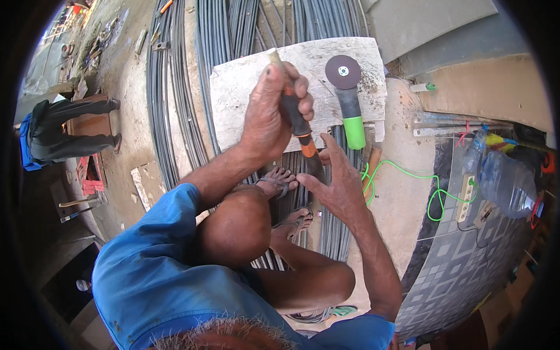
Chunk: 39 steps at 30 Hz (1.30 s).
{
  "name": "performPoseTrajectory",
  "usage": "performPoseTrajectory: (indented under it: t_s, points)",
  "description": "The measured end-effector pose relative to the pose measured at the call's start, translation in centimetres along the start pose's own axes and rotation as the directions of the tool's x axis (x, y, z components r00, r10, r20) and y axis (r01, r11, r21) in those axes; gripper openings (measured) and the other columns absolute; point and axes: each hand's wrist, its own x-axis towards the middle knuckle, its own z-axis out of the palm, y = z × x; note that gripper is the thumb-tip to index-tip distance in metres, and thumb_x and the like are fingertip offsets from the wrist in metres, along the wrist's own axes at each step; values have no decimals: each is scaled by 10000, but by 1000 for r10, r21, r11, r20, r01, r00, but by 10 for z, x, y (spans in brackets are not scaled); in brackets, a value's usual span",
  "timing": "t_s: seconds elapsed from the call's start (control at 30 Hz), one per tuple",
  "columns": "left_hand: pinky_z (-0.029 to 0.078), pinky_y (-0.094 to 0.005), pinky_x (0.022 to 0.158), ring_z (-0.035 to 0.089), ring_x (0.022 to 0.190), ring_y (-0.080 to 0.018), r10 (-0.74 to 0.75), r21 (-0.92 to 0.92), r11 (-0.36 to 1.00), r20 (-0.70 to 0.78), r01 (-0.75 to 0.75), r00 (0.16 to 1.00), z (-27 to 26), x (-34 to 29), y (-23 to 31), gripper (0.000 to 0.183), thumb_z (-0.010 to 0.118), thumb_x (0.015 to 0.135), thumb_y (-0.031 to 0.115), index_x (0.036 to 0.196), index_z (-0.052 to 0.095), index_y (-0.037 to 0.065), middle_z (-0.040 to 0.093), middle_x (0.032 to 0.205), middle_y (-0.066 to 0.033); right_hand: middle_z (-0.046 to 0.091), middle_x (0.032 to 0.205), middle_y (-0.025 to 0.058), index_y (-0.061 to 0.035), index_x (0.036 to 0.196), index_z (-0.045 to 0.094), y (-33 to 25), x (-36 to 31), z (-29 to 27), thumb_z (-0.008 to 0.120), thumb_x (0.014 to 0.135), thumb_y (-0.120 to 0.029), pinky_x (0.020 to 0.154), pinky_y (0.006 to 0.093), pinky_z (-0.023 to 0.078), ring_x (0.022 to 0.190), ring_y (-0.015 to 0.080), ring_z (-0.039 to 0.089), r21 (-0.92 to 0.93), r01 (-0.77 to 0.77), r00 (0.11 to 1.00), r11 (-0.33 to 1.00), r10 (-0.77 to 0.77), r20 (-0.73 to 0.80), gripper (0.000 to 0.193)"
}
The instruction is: The person shapes a piece of wood using a hammer and an axe, then stands on a stack of metal rebar and uses a handheld power grinder to cut or smooth the ends of the rods.
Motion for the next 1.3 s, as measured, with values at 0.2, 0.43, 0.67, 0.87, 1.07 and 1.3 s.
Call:
performPoseTrajectory:
  t_s: [0.2, 0.43, 0.67, 0.87, 1.07, 1.3]
  points:
    - [590, -388, 837, 694, 899, -210, -342, -224, 920, -63, 321, 937, 73, -23, 89, 533, 296, 1102, 554, 1135, 535, 79, 662, 1040, -100, 644, 911, 90, -5, 1296, 535, -115, -63, -33, 665, 1009, -227, 619, 313, 529, 722, 155, 642, 546, -343, 939, 764, 296, 175, 386]
    - [602, -391, 900, 707, 996, -222, -420, -224, 889, -50, 400, 906, 140, -114, 227, 590, 351, 1105, 505, 1392, 498, 12, 675, 1111, -109, 605, 815, 52, -59, 1209, 543, -302, -146, -66, 619, 1038, -255, 576, 283, 528, 634, 138, 611, 764, -558, 827, 325, 295, 479, 271]
    - [596, -341, 819, 691, 926, -185, -370, -289, 900, -108, 327, 923, 189, -181, 299, 494, 427, 1107, 436, 1327, 546, 10, 654, 1015, -55, 598, 806, 68, -79, 1198, 519, -393, -194, -91, 610, 1039, -294, 585, 347, 555, 628, 203, 630, 711, -686, 726, 153, 199, 658, 283]
    - [569, -288, 676, 662, 735, -141, -270, -109, 963, -408, 248, 872, 175, -211, 290, 330, 493, 1084, 347, 1115, 587, 32, 644, 908, -59, 600, 777, 58, -73, 1173, 517, -405, -217, -47, 664, 1010, -310, 512, 307, 523, 574, 165, 615, 567, -665, 746, 487, 388, 541, 323]
    - [523, -274, 614, 619, 661, -124, -260, 260, 875, -460, 408, 849, 88, -199, 290, 318, 567, 1027, 367, 982, 544, 53, 607, 777, -43, 578, 698, 30, -66, 1014, 530, -393, -219, -6, 641, 991, -233, 441, 272, 447, 501, 101, 556, 58, -474, 874, 879, 462, 150, 201]
    - [533, -475, 833, 712, 888, -348, -449, 730, 419, -350, 540, 822, -145, -212, 296, 603, 513, 988, 540, 1137, 680, -19, 724, 958, -216, 526, 661, 28, -60, 970, 503, -395, -183, 47, 662, 945, -195, 374, 288, 423, 448, 116, 533, 0, -754, 651, 657, 748, 128, 210]
